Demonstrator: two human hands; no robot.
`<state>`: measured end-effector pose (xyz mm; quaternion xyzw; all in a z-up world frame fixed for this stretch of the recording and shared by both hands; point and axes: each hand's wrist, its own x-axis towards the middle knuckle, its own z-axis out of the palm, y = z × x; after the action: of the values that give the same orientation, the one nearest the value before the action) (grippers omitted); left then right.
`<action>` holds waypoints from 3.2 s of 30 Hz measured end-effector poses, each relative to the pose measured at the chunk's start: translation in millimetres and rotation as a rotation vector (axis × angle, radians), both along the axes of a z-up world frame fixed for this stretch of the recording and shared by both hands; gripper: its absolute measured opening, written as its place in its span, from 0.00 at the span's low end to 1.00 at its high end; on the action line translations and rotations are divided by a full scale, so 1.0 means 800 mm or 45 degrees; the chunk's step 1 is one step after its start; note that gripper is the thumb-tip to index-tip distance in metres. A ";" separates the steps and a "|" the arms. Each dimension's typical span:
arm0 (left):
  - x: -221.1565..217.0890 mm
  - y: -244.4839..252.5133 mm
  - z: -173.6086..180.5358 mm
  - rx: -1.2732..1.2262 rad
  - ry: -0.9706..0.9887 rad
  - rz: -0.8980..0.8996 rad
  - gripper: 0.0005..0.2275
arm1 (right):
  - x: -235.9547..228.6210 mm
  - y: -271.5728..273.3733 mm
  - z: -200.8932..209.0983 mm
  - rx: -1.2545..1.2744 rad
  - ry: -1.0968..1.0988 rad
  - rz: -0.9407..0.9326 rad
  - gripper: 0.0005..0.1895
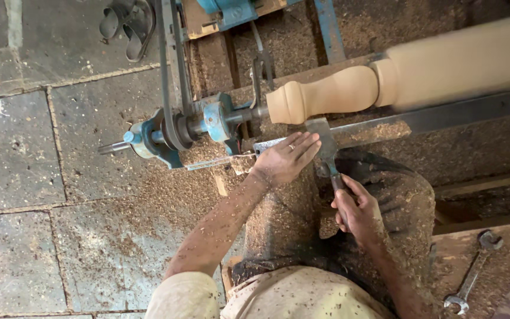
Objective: The person shapes a rotating wooden workpiece on a lathe using a chisel, then smooths the surface with sandpaper. The workpiece is a turned leg or spindle, and the person refines its contours and finish.
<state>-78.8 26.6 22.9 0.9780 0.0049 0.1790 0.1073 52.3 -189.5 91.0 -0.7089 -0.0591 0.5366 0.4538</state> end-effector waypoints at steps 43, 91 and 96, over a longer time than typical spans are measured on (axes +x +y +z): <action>-0.003 0.010 0.004 0.228 0.504 -0.209 0.31 | 0.146 -0.014 -0.027 -0.395 -0.983 1.272 0.35; -0.006 0.017 0.018 0.038 -0.019 0.004 0.20 | 0.168 0.050 0.002 -0.471 -0.712 1.393 0.38; -0.005 0.019 0.024 0.037 -0.030 -0.004 0.21 | 0.167 0.044 -0.004 -0.391 -0.778 1.359 0.36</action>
<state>-83.0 41.5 42.5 0.9773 -0.0003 0.1902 0.0934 186.2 -154.1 87.5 -0.7601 -0.4536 0.4649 -0.0206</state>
